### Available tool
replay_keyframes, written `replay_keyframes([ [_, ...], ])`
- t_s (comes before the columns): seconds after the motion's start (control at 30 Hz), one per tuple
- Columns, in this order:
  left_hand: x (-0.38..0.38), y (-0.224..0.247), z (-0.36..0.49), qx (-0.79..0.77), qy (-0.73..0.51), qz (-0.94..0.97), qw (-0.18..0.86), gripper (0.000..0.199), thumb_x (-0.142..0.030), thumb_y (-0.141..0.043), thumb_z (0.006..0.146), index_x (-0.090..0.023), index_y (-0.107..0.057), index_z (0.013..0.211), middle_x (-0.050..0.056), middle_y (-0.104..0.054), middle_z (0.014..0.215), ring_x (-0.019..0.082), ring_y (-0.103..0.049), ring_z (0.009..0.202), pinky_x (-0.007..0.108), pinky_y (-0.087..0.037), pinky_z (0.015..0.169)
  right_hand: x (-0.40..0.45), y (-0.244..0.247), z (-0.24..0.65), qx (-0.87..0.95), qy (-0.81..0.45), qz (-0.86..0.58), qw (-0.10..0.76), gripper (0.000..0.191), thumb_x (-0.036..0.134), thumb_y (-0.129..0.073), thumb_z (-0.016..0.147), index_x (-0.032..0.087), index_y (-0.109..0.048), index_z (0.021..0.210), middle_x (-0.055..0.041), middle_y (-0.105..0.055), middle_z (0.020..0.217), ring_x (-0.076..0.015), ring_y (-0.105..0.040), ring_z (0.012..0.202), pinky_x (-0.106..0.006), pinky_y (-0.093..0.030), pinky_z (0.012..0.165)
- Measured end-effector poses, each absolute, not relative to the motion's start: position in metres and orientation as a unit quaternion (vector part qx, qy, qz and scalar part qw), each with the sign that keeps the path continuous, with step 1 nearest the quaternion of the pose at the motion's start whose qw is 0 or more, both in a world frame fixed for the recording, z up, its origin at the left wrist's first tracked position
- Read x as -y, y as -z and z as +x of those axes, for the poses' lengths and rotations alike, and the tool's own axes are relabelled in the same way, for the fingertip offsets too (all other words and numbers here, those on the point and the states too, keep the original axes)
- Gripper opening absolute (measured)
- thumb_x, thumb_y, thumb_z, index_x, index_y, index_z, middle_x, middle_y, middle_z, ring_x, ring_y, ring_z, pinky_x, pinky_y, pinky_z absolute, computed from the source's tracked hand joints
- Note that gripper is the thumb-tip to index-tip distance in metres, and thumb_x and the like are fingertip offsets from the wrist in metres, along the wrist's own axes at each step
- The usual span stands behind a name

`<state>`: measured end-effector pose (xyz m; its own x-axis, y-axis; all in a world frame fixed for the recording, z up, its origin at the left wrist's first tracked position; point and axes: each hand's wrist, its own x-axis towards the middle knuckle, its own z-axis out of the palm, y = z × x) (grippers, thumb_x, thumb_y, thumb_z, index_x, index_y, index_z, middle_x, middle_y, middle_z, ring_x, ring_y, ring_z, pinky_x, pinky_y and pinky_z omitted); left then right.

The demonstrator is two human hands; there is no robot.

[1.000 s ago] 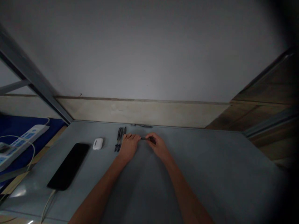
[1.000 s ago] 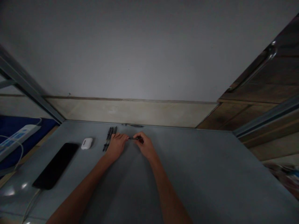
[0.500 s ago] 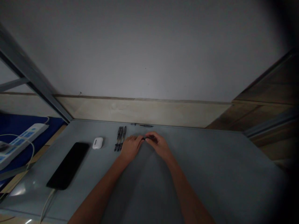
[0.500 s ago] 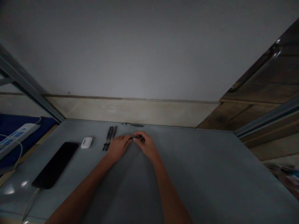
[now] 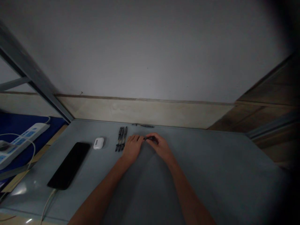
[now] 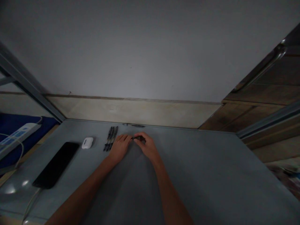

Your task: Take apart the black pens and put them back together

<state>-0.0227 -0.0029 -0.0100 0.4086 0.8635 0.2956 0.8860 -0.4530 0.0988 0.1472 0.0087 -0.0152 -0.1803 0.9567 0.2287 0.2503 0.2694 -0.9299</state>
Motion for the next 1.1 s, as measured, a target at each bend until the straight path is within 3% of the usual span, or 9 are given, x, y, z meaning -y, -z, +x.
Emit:
replay_keyframes([
  [0.17, 0.005, 0.008, -0.02, 0.516, 0.16, -0.84, 0.05, 0.023, -0.026, -0.037, 0.096, -0.021, -0.058, 0.104, 0.006, -0.062, 0.096, 0.023, -0.055, 0.093, 0.036, -0.042, 0.082, -0.008, 0.014, 0.146, 0.65, -0.39, -0.495, 0.425, 0.024, 0.039, -0.051, 0.088, 0.021, -0.065, 0.092, -0.0028, -0.066, 0.076, -0.0171, -0.061, 0.069, -0.03, -0.048, 0.067],
  [0.33, 0.005, 0.005, -0.019, 0.539, 0.155, -0.827, 0.023, 0.026, -0.027, -0.034, 0.097, -0.019, -0.058, 0.102, 0.007, -0.063, 0.094, 0.022, -0.057, 0.091, 0.035, -0.042, 0.081, -0.009, 0.015, 0.148, 0.661, -0.381, -0.475, 0.439, 0.021, 0.033, -0.057, 0.084, 0.023, -0.065, 0.1, -0.0043, -0.067, 0.1, -0.0179, -0.062, 0.089, -0.032, -0.047, 0.082],
  [0.6, 0.01, -0.002, -0.018, 0.539, 0.144, -0.83, -0.01, 0.03, -0.034, -0.031, 0.097, -0.021, -0.057, 0.105, 0.006, -0.065, 0.091, 0.02, -0.061, 0.085, 0.032, -0.045, 0.079, -0.007, 0.014, 0.146, 0.634, -0.406, -0.492, 0.437, 0.026, 0.039, -0.051, 0.088, 0.021, -0.062, 0.103, -0.0044, -0.067, 0.089, -0.0168, -0.062, 0.074, -0.03, -0.049, 0.069],
  [0.8, 0.012, -0.004, -0.017, 0.548, 0.133, -0.825, -0.046, 0.033, -0.038, -0.028, 0.098, -0.022, -0.055, 0.107, 0.005, -0.066, 0.09, 0.018, -0.064, 0.08, 0.026, -0.047, 0.067, -0.008, 0.013, 0.148, 0.648, -0.378, -0.483, 0.451, 0.021, 0.034, -0.052, 0.087, 0.022, -0.063, 0.1, -0.0051, -0.066, 0.1, -0.0186, -0.061, 0.093, -0.032, -0.046, 0.084],
  [1.1, 0.011, -0.006, -0.02, 0.574, 0.129, -0.807, -0.048, 0.039, -0.041, -0.022, 0.098, -0.023, -0.056, 0.104, 0.004, -0.067, 0.091, 0.018, -0.065, 0.079, 0.024, -0.046, 0.063, -0.009, 0.013, 0.153, 0.622, -0.402, -0.476, 0.474, 0.021, 0.033, -0.057, 0.083, 0.022, -0.062, 0.1, -0.0051, -0.065, 0.1, -0.019, -0.06, 0.09, -0.033, -0.047, 0.081],
])
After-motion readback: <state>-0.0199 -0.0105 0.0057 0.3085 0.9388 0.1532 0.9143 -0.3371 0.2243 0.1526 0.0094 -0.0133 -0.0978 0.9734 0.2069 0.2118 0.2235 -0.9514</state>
